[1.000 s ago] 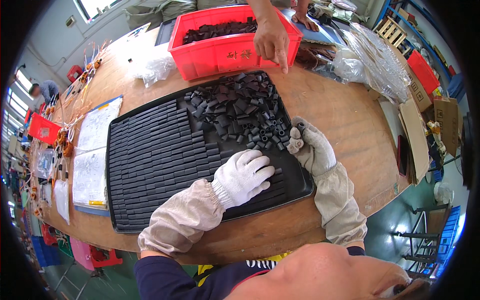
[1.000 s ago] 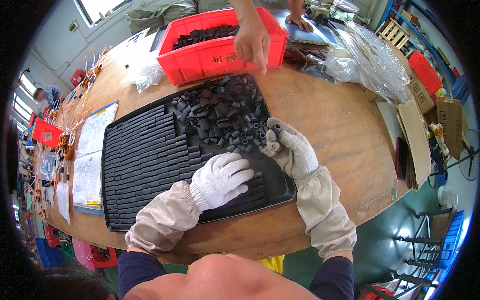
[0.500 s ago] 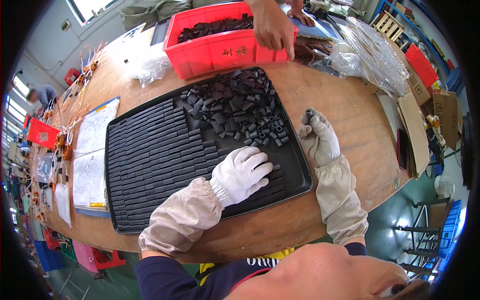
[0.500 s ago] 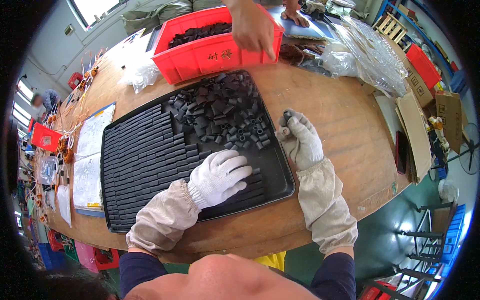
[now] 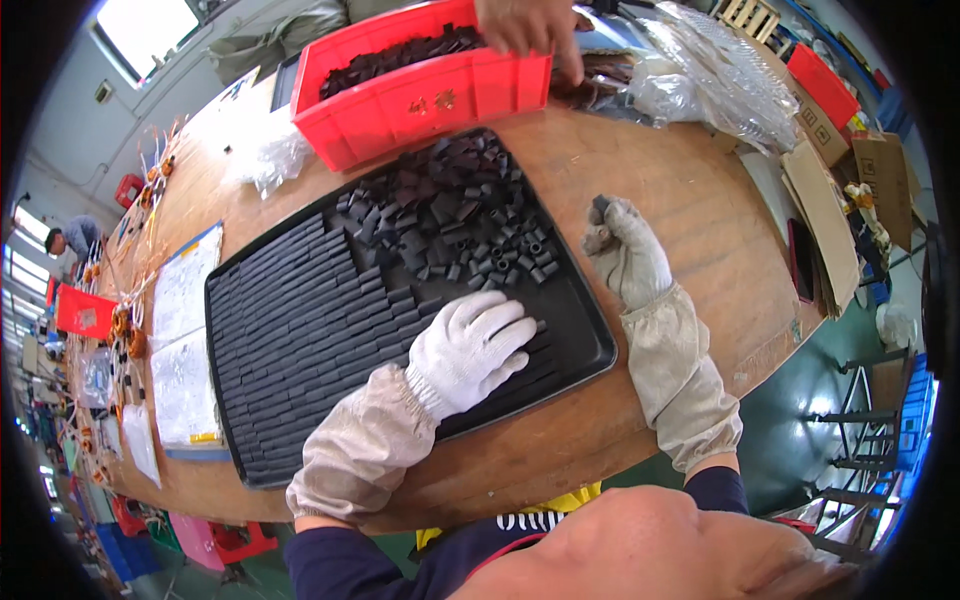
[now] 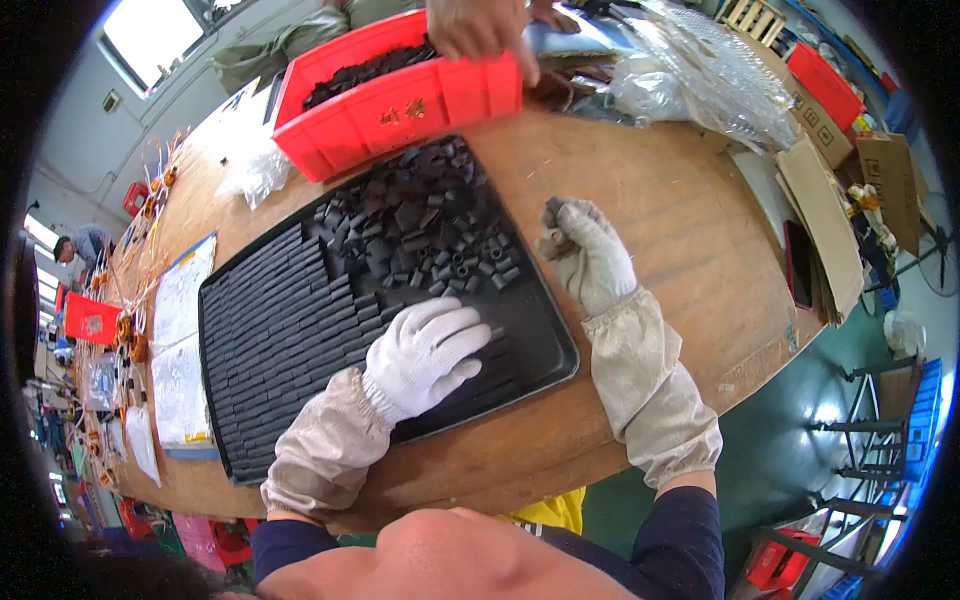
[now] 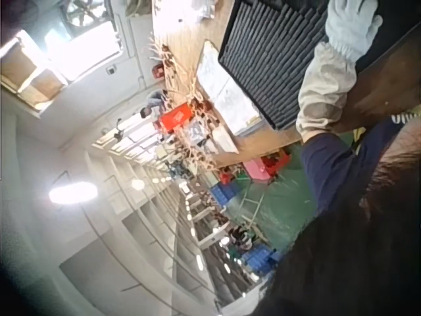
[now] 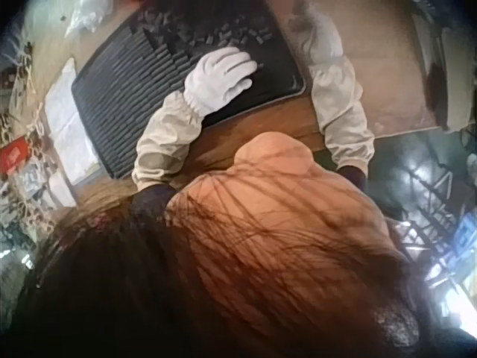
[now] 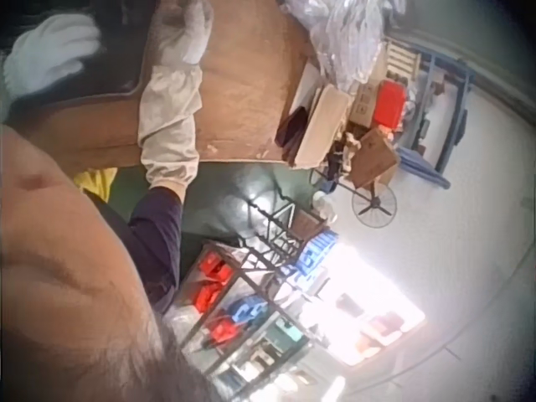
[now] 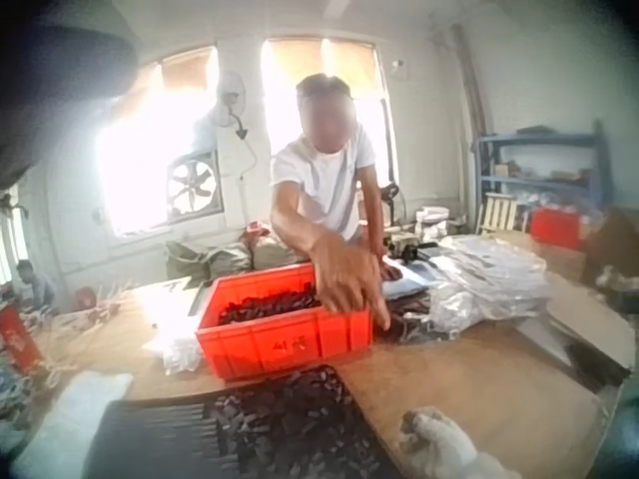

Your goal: The person sits at a workbench in a factory and assembles small black plastic components. They pick up a cylindrical piece and a conical piece, fit them together, and place the assembled unit into a black tray. The person repeats this process continuously, filling the tray with the finished parts.

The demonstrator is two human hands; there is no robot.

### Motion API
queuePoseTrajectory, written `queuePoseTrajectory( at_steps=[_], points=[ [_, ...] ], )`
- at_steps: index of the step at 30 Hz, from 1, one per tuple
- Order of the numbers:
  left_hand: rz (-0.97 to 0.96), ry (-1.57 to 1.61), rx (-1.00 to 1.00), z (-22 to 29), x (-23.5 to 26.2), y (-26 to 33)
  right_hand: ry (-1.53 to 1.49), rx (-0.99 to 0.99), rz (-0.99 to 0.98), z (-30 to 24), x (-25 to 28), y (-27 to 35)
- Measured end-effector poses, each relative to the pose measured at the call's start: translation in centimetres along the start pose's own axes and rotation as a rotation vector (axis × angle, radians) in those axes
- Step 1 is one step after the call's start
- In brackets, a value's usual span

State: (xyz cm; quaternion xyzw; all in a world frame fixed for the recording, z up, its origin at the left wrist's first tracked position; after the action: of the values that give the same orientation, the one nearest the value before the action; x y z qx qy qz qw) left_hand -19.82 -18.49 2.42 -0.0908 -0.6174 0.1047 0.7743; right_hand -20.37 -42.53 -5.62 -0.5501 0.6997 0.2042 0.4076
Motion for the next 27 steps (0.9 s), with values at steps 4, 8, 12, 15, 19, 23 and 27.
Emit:
queuePoseTrajectory(
  at_steps=[4, 8, 12, 15, 19, 23, 27],
  points=[
    [-0.035, -0.012, 0.005, -0.1, 0.0, -0.5, -0.024, -0.007, -0.065, -0.2, -1.0, -0.3],
    [-0.042, -0.003, -0.006, -0.2, -0.2, -0.7, -0.031, -0.025, -0.123, 0.1, -1.3, -0.3],
    [-0.08, 0.02, 0.007, -0.4, -0.7, -0.7, -0.07, -0.103, -0.267, 0.9, -4.3, 0.2],
    [-0.085, 0.009, 0.012, -0.4, -0.8, -0.8, -0.088, -0.192, -0.41, 1.6, -5.1, 0.8],
    [-0.102, 0.016, 0.03, -0.5, -0.8, -0.8, -0.036, -0.257, -0.496, 1.9, -7.0, 1.2],
    [-0.105, 0.026, 0.018, -0.5, -0.7, -0.9, -0.016, -0.252, -0.445, 2.2, -6.1, 1.2],
    [-0.067, 0.033, 0.022, -0.6, -0.4, -0.9, 0.094, -0.265, -0.426, 2.1, -5.4, 1.1]
  ],
)
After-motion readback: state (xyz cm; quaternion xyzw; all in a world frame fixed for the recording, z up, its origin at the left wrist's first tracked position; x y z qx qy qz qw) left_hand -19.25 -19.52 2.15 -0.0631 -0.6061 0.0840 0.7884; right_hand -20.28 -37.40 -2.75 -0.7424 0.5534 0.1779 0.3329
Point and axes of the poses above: each hand's wrist, its own y-axis away from the middle knuckle, its own x-axis out of the back of the hand, z = x × y, the point moved 9 cm from there along -y, towards the middle knuckle, and after that the axes turned 12 degrees about -z, right-handed, at the moved point
